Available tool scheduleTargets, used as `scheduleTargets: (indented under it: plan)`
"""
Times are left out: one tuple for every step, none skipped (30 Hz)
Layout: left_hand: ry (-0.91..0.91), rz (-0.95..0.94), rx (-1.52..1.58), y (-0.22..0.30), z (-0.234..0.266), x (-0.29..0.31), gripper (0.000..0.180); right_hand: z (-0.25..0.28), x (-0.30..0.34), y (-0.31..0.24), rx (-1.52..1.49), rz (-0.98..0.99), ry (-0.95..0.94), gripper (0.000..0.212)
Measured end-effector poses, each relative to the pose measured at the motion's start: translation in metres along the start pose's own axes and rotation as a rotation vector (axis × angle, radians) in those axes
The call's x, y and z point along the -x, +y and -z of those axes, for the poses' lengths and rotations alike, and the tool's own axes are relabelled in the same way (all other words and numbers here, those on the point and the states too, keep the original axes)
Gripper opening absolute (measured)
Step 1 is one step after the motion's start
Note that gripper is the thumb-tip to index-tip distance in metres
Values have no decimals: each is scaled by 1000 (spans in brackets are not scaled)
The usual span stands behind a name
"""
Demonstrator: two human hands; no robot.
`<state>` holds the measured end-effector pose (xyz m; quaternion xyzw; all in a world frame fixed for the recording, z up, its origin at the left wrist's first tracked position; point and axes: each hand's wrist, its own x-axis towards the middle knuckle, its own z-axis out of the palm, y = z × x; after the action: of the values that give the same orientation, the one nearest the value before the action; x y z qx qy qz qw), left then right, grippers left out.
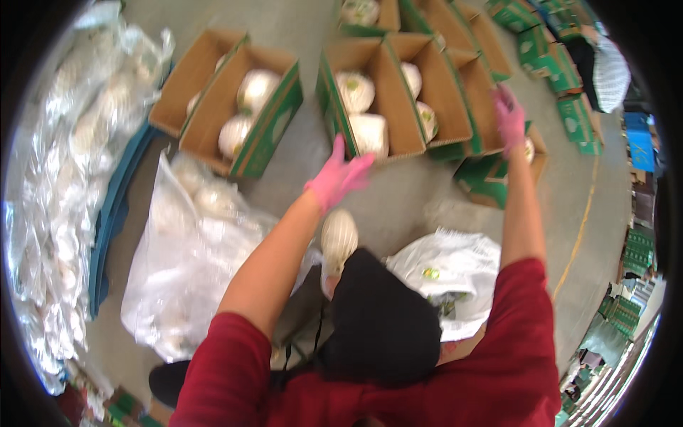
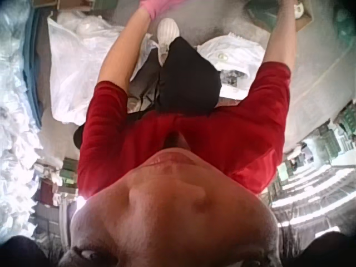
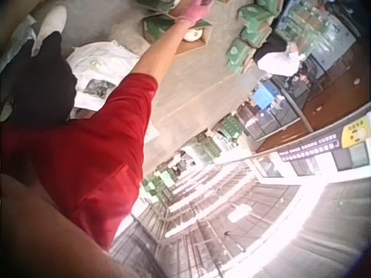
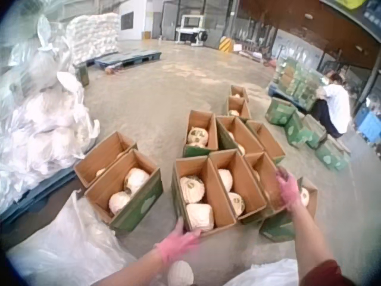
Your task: The person uses a knife to cut open a large plastic bag, sets up cardboard boxes, and places packets into the boxes. The person then removes cauliflowers from the large plastic bag and places them into the cardboard boxes.
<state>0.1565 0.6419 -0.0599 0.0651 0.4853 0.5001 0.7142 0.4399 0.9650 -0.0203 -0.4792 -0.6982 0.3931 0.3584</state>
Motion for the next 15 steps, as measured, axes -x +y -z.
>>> scheduleTargets:
  plan:
    - [-42, 9, -79, 7, 6, 7, 97, -14, 23, -23, -169, 112, 17, 35]
    - [-36, -26, -223, 14, 20, 10, 94, -29, 54, -54, -164, 64, -21, 32]
    - [-37, -53, -362, 15, 33, 12, 93, -33, 90, -82, -240, -53, -128, 25]
    - [20, -82, -382, 16, 40, 14, 90, -39, 129, -88, -384, -210, -238, 22]
    - [81, -118, -401, 22, 47, 13, 87, -47, 168, -95, -510, -380, -333, 21]
    - [127, -159, -322, 26, 43, 9, 88, -45, 209, -74, -399, -556, -447, 23]
    - [166, -178, -238, 27, 31, 3, 90, -49, 263, -16, -547, -736, -465, 23]
    - [196, -205, -265, 31, 27, -2, 91, -75, 306, -8, -1025, -1014, -445, 21]
    - [249, -228, -302, 34, 29, -2, 93, -96, 333, -10, -1045, -1342, -241, 17]
    - [282, -231, -335, 30, 28, -5, 94, -103, 368, 23, -1131, -1261, -94, 16]
    - [323, -212, -349, 33, 40, -6, 98, -103, 379, 30, -480, -936, -49, 19]
    - [331, -175, -350, 34, 39, -4, 98, -85, 381, 53, -72, -651, 11, 28]
    - [331, -146, -351, 38, 33, -4, 98, -63, 385, 74, 418, -439, 152, 37]
    - [263, -128, -377, 36, 25, -9, 102, -24, 383, 107, 690, -304, 311, 51]
    - [287, -185, -351, 33, 38, -12, 99, -1, 342, 86, -170, -564, 462, 71]
